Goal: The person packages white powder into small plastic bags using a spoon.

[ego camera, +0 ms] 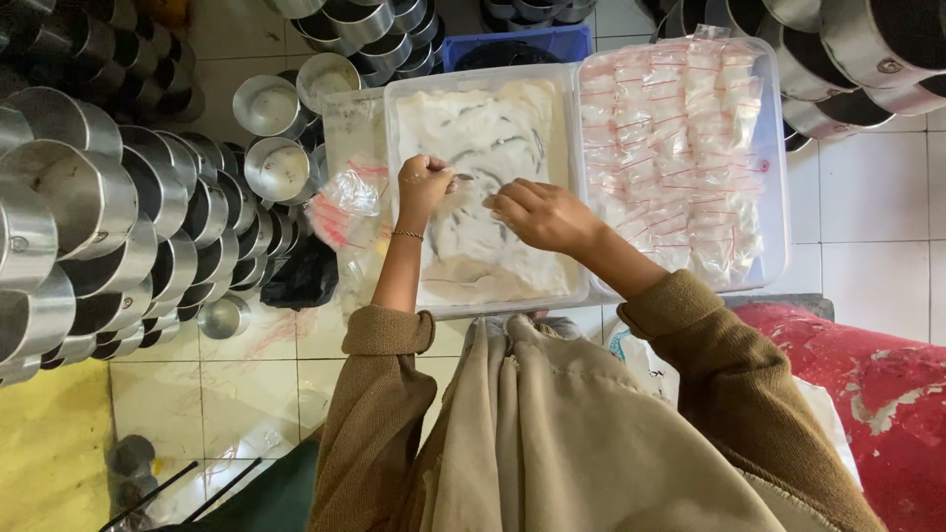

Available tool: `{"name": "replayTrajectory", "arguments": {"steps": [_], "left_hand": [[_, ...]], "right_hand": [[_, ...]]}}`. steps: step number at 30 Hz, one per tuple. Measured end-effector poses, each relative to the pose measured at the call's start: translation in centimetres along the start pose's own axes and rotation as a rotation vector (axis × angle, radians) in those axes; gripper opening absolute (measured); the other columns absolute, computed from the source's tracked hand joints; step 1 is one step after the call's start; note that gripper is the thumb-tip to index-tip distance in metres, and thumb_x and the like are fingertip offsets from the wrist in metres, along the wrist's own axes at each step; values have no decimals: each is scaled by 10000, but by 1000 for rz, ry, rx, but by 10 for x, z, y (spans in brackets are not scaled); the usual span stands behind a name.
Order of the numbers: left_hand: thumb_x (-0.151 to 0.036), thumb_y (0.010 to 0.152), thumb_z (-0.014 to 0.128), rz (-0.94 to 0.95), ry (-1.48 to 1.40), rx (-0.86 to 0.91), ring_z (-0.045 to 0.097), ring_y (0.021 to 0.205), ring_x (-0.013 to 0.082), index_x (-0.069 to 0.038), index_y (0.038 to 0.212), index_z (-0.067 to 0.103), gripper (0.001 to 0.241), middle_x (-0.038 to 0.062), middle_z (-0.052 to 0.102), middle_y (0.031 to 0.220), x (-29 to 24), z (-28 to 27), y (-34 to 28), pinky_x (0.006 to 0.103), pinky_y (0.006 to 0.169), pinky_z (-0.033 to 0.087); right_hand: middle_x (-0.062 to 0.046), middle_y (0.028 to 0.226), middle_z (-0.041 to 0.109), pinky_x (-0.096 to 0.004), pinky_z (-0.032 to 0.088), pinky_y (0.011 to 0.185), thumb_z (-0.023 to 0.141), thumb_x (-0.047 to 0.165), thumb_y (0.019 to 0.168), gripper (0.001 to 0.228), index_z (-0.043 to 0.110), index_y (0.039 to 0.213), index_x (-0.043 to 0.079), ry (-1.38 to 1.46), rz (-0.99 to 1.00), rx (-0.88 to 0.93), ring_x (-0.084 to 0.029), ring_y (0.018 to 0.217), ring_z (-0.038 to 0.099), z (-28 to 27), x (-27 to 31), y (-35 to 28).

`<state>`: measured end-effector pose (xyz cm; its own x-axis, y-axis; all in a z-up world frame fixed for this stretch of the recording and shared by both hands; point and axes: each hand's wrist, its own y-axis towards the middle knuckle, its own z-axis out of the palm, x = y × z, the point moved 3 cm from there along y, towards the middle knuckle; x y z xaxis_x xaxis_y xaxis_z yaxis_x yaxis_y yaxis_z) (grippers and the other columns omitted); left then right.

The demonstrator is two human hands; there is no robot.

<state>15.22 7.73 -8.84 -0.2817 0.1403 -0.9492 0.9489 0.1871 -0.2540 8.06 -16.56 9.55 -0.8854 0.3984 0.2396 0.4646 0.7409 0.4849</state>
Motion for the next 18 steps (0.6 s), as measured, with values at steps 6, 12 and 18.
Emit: {"name": "replayTrajectory", "arguments": {"steps": [6,12,18], "left_hand": [[-124,817,793,16,231,-51,699,659,174,16,856,711,167,126,752,762,-9,-7,-8,301,642,547],[-116,788,784,396,289,-184,723,851,211,-15,858,689,155,100,729,890,-19,-6,-20,326,745,552],[-147,828,769,333,263,-142,714,755,168,-21,889,676,168,65,735,829,-35,5,-33,292,682,556]], "right_hand": [[-57,1013,642,-360,582,751,682,91,941,247,657,1186,80,-64,75,-98,-234,900,670,-12,5,-30],[-29,990,645,-332,548,741,721,205,912,249,715,1147,125,-215,-55,57,-170,903,622,33,24,-97],[-60,947,625,-379,530,728,759,327,862,289,695,1020,93,82,-55,134,-219,873,625,12,33,-95]]}}
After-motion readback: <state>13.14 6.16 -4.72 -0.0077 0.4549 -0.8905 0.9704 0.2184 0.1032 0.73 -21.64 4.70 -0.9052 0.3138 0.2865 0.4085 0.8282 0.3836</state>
